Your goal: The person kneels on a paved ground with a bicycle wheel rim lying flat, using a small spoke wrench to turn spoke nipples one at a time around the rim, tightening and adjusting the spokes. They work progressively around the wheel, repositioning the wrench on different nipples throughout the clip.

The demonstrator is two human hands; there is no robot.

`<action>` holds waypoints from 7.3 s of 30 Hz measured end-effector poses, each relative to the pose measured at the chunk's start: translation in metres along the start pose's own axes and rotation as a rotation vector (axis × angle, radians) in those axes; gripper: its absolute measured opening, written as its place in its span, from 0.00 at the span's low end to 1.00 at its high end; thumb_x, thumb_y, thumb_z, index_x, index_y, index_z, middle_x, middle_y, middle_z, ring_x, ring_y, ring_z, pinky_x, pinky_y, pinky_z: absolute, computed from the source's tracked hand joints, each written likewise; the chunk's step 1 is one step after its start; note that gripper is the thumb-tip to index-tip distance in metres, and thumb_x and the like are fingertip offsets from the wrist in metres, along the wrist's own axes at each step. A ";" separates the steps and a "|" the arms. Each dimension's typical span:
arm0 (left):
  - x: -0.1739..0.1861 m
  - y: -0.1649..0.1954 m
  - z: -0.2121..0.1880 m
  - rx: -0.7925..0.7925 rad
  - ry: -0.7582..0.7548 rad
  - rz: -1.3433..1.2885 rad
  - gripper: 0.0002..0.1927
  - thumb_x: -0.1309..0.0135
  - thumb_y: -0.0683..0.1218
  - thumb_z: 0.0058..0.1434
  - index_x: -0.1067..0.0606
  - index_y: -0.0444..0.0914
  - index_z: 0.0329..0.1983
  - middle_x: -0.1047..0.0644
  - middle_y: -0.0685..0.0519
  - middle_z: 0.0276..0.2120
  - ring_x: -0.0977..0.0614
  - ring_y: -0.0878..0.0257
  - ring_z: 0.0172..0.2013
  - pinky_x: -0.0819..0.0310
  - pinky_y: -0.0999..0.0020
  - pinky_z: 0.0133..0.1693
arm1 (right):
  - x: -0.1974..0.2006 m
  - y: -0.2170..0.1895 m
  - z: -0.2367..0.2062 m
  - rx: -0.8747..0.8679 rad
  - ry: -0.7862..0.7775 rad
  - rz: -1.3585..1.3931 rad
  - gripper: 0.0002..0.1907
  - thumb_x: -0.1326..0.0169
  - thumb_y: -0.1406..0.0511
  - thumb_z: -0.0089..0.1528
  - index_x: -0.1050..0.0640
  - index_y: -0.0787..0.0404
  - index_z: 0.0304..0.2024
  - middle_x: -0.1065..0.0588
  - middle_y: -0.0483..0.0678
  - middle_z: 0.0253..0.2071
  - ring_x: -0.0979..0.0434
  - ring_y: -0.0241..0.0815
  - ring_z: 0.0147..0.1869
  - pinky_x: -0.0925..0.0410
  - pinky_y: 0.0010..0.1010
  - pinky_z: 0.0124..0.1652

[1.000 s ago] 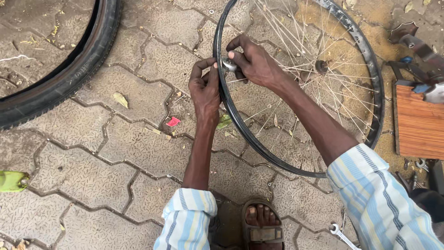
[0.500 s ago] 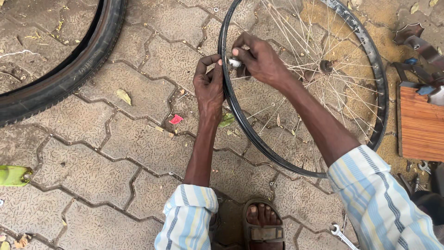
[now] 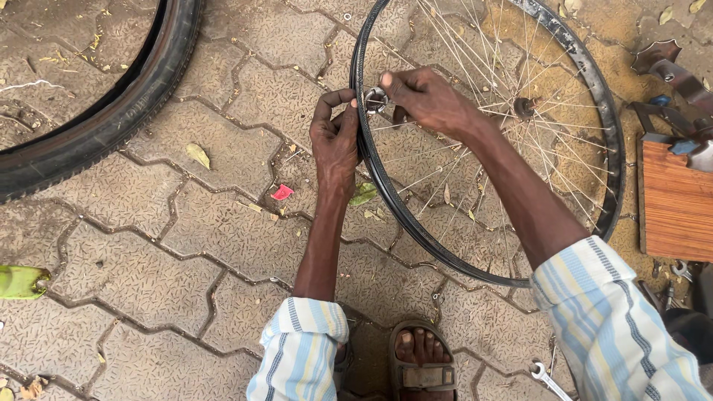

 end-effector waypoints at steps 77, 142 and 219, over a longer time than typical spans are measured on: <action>-0.005 0.005 0.000 0.001 -0.046 -0.063 0.10 0.42 0.45 0.65 0.24 0.38 0.48 0.21 0.56 0.20 0.29 0.73 0.15 0.44 0.74 0.15 | 0.003 0.006 -0.004 0.014 -0.010 -0.012 0.16 0.49 0.61 0.72 0.24 0.58 0.61 0.19 0.57 0.37 0.22 0.51 0.35 0.26 0.40 0.36; -0.008 -0.022 0.007 0.059 0.495 0.258 0.10 0.60 0.50 0.64 0.33 0.39 0.37 0.35 0.55 0.21 0.34 0.65 0.21 0.39 0.63 0.20 | -0.036 -0.016 -0.005 -0.310 0.010 -0.320 0.18 0.58 0.57 0.77 0.20 0.60 0.47 0.22 0.63 0.33 0.30 0.48 0.27 0.29 0.42 0.31; -0.033 -0.024 -0.035 -0.032 0.319 -0.345 0.04 0.47 0.44 0.68 0.24 0.40 0.41 0.21 0.56 0.31 0.24 0.69 0.32 0.29 0.71 0.39 | -0.002 0.011 -0.018 0.403 0.010 0.034 0.17 0.43 0.63 0.68 0.25 0.69 0.54 0.22 0.59 0.42 0.19 0.44 0.40 0.23 0.33 0.38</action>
Point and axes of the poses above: each hand's wrist, its own z-axis towards the middle knuckle, its own x-axis out of the back of the hand, y = z × x, the point moved 3 cm from there along z, towards the middle knuckle
